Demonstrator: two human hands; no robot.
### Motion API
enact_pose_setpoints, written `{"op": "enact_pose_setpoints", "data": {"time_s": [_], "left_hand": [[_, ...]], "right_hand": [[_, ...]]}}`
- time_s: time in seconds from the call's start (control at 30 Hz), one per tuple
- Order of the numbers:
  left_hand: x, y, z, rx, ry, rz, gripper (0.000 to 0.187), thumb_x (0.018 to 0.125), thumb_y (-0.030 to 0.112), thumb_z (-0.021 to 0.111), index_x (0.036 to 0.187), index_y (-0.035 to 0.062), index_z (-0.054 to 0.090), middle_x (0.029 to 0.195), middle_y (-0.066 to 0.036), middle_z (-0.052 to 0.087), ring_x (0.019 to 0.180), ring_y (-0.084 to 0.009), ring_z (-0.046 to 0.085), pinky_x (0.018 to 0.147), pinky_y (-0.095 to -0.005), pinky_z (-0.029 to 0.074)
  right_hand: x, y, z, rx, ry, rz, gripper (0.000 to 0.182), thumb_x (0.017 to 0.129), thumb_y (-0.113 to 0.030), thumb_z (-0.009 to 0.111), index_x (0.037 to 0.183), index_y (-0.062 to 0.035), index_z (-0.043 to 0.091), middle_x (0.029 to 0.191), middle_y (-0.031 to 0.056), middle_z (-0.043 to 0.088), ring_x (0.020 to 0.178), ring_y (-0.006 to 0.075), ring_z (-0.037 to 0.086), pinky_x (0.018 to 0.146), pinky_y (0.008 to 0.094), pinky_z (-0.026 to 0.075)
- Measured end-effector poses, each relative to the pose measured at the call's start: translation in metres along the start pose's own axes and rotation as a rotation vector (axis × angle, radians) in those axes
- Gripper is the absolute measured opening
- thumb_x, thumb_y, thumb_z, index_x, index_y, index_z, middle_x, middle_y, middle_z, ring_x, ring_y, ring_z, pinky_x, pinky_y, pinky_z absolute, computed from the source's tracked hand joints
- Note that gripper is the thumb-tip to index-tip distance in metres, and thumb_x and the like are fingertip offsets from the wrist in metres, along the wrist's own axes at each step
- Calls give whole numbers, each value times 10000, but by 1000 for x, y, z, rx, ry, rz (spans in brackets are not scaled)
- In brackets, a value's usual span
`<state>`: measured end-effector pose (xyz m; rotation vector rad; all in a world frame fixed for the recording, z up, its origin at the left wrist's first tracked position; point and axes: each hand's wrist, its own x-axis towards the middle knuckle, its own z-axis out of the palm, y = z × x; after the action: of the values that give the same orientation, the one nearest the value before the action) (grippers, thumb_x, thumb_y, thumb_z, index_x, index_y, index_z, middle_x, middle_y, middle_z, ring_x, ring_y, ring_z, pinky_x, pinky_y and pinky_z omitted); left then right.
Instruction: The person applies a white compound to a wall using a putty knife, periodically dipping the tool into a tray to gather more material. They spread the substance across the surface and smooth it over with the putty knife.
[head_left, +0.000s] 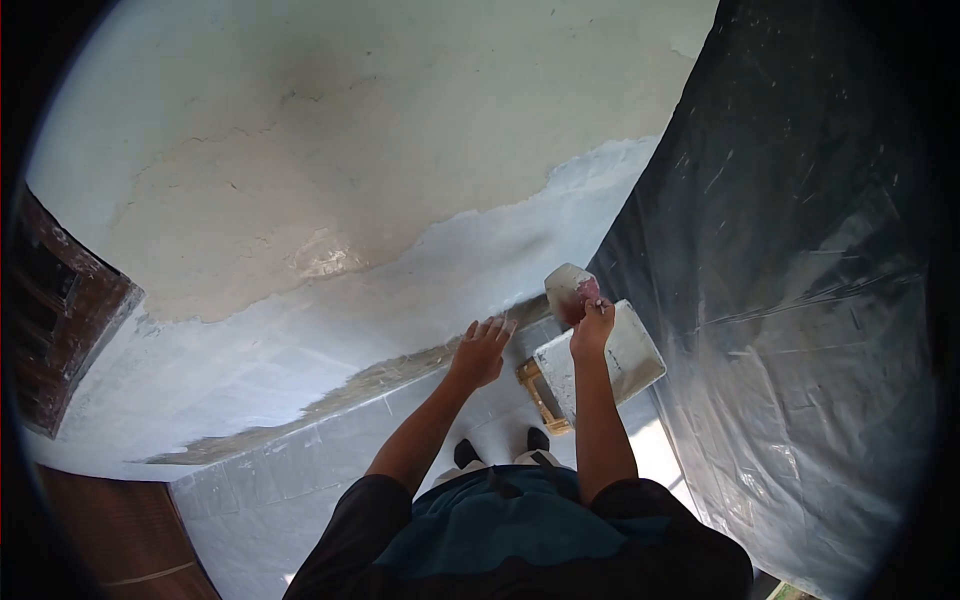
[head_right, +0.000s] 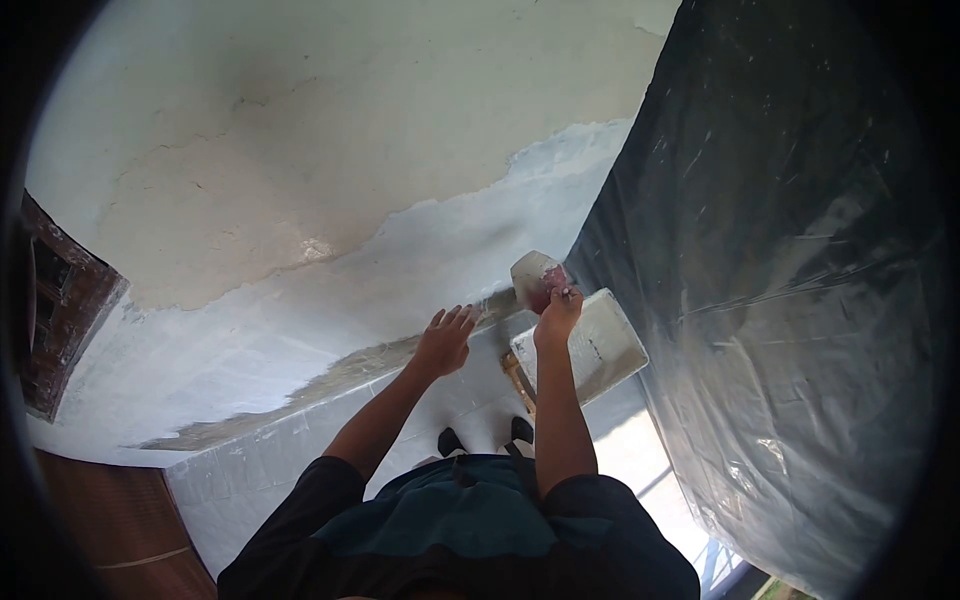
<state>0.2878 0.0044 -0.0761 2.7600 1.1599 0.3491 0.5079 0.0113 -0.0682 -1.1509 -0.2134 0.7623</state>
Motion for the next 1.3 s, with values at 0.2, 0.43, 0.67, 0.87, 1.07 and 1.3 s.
{"op": "enact_pose_setpoints", "data": {"time_s": [0.2,0.43,0.67,0.87,1.07,1.3], "left_hand": [[26,42,39,-179,-176,38,610,768,85,607,1353,65,436,1310,-145,513,1239,-305,478,1062,-456,349],[61,95,82,-81,-286,-42,614,791,142,601,1368,54,410,1370,-164,462,1303,-323,415,1102,-508,284],[72,136,139,-73,-456,-92,632,800,143,574,1393,55,373,1402,-173,422,1353,-325,352,1117,-525,248],[72,161,174,-110,-490,-63,690,812,174,584,1428,40,304,1485,-164,321,1404,-315,265,1134,-524,208],[67,179,195,-135,-533,-88,716,811,188,587,1446,59,284,1506,-158,288,1414,-301,254,1138,-528,195],[52,186,209,-144,-576,-98,729,818,212,598,1445,41,267,1504,-176,277,1408,-334,250,1128,-536,213]], "right_hand": [[38,-2,-86,-108,197,69,245,922,-71,549,1138,42,527,1019,136,605,872,208,605,807,320,497],[76,-23,-184,-271,269,65,198,914,-67,561,1064,51,612,988,94,639,850,171,617,780,308,497],[119,-29,-261,-464,290,136,171,904,-49,551,1035,18,638,903,74,648,692,155,642,555,276,519],[134,3,-300,-1184,295,75,231,871,-192,598,1046,-62,674,933,151,696,824,309,685,716,384,534],[147,31,-302,-1272,126,7,242,854,-146,588,1071,-70,663,999,200,670,965,383,631,835,448,498],[162,53,-296,-1411,-79,-332,286,786,-5,578,1050,-79,660,934,211,666,876,403,641,768,478,512]]}}
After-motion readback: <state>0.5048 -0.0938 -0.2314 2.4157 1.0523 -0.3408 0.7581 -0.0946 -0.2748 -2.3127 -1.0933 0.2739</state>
